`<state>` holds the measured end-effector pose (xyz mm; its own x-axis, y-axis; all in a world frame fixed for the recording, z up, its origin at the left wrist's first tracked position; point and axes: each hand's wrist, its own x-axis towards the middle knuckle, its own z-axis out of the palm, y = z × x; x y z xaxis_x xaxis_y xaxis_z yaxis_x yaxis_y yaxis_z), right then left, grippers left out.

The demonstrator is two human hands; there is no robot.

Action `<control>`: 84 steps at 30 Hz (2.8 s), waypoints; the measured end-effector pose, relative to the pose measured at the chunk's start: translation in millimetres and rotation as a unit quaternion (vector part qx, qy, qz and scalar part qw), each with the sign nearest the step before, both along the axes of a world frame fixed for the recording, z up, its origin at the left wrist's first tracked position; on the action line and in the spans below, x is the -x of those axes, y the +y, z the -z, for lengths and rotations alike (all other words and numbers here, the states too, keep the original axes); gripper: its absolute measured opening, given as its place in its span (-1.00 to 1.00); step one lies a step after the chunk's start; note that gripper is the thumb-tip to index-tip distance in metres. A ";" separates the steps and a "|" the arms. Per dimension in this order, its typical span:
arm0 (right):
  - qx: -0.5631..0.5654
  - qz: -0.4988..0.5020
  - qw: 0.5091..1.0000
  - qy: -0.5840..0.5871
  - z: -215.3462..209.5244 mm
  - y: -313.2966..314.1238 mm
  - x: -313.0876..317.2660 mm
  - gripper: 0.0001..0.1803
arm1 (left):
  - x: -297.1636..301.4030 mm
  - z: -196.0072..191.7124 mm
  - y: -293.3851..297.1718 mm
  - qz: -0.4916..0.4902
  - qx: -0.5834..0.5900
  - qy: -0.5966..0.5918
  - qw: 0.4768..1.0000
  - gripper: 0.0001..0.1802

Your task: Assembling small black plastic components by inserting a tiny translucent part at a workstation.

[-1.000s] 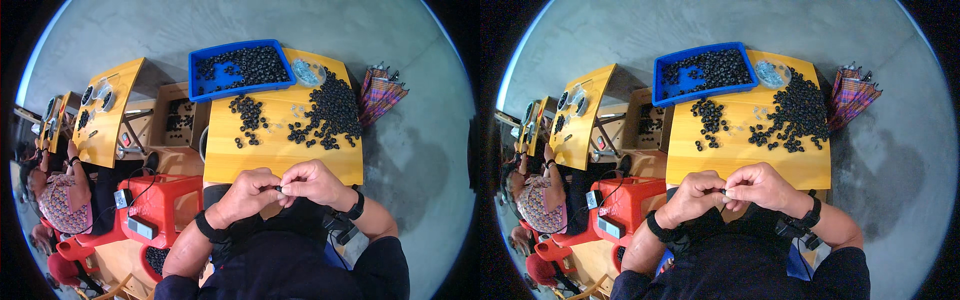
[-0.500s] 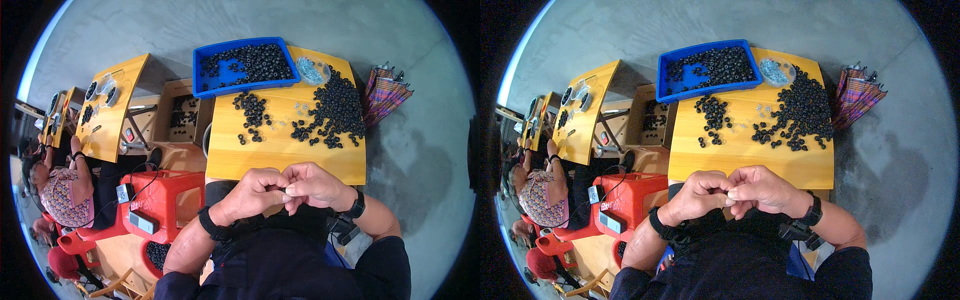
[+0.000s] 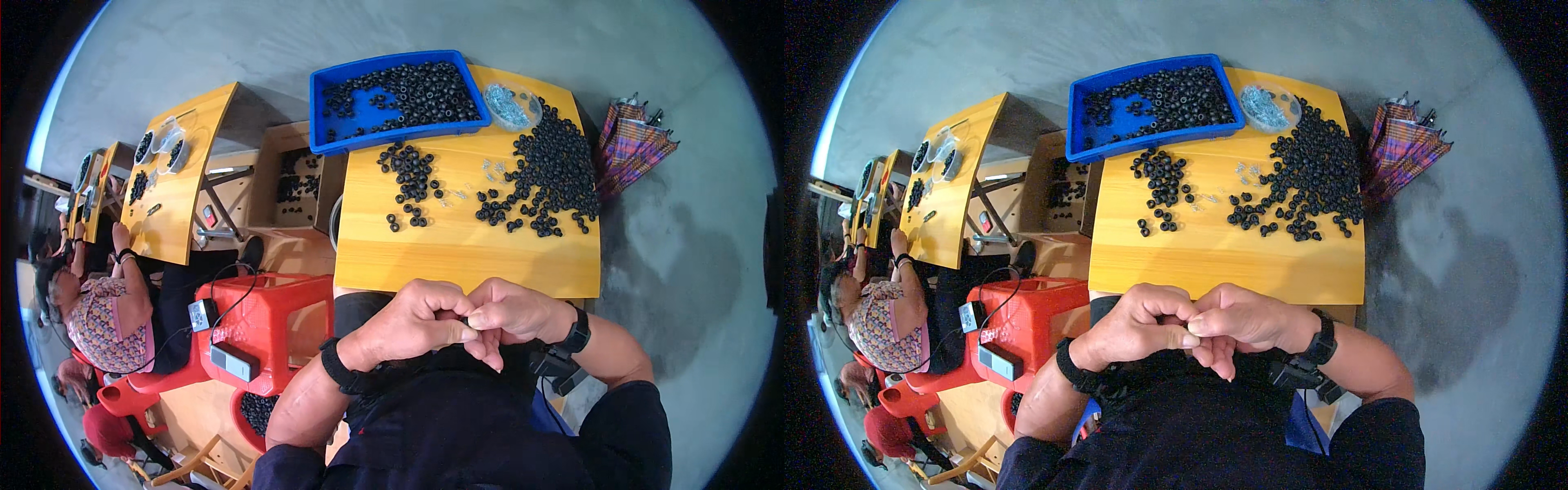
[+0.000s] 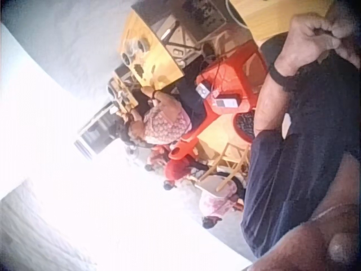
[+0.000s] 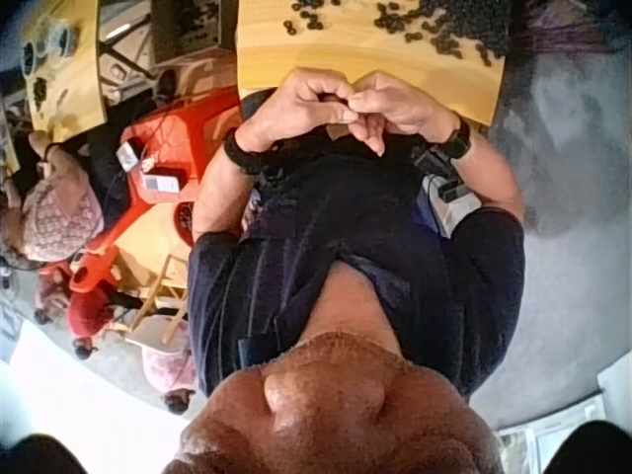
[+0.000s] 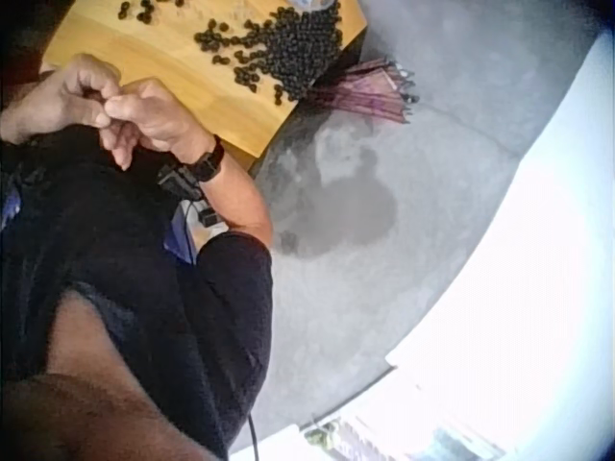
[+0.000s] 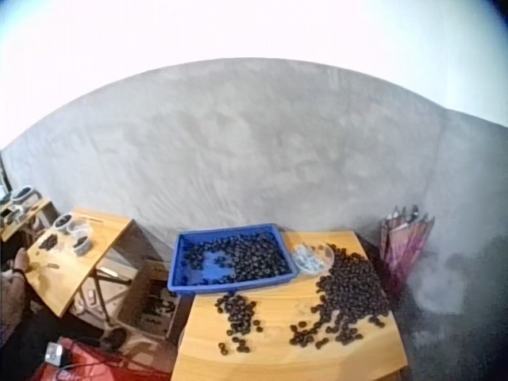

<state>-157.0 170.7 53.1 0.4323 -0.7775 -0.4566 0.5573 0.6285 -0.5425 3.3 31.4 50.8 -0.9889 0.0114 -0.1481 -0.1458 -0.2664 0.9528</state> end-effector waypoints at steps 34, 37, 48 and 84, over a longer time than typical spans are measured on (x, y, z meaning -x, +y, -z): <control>-0.026 0.092 0.987 -0.127 33.4 7.3 -18.3 -0.65 | 18.9 25.0 -11.5 0.006 0.056 0.060 0.997 -0.84; -0.033 0.189 0.975 -0.112 24.0 -2.2 -34.3 -0.66 | 20.0 25.4 -16.9 -0.016 -0.015 0.051 0.998 -0.82; 0.181 0.079 0.694 0.692 60.8 -28.3 21.0 -0.68 | 15.1 102.4 -44.8 -0.294 0.152 -0.124 0.936 -0.64; 0.212 0.109 0.506 0.829 107.2 -95.3 89.8 -0.86 | 70.6 140.2 -84.0 -0.273 0.542 -0.121 0.785 -0.78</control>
<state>-246.8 75.4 -54.1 -0.3882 -0.9045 0.1763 -0.8535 0.2807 -0.4391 -67.3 -52.7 -89.5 -0.7431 -0.6682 0.0376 -0.5046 0.5963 0.6243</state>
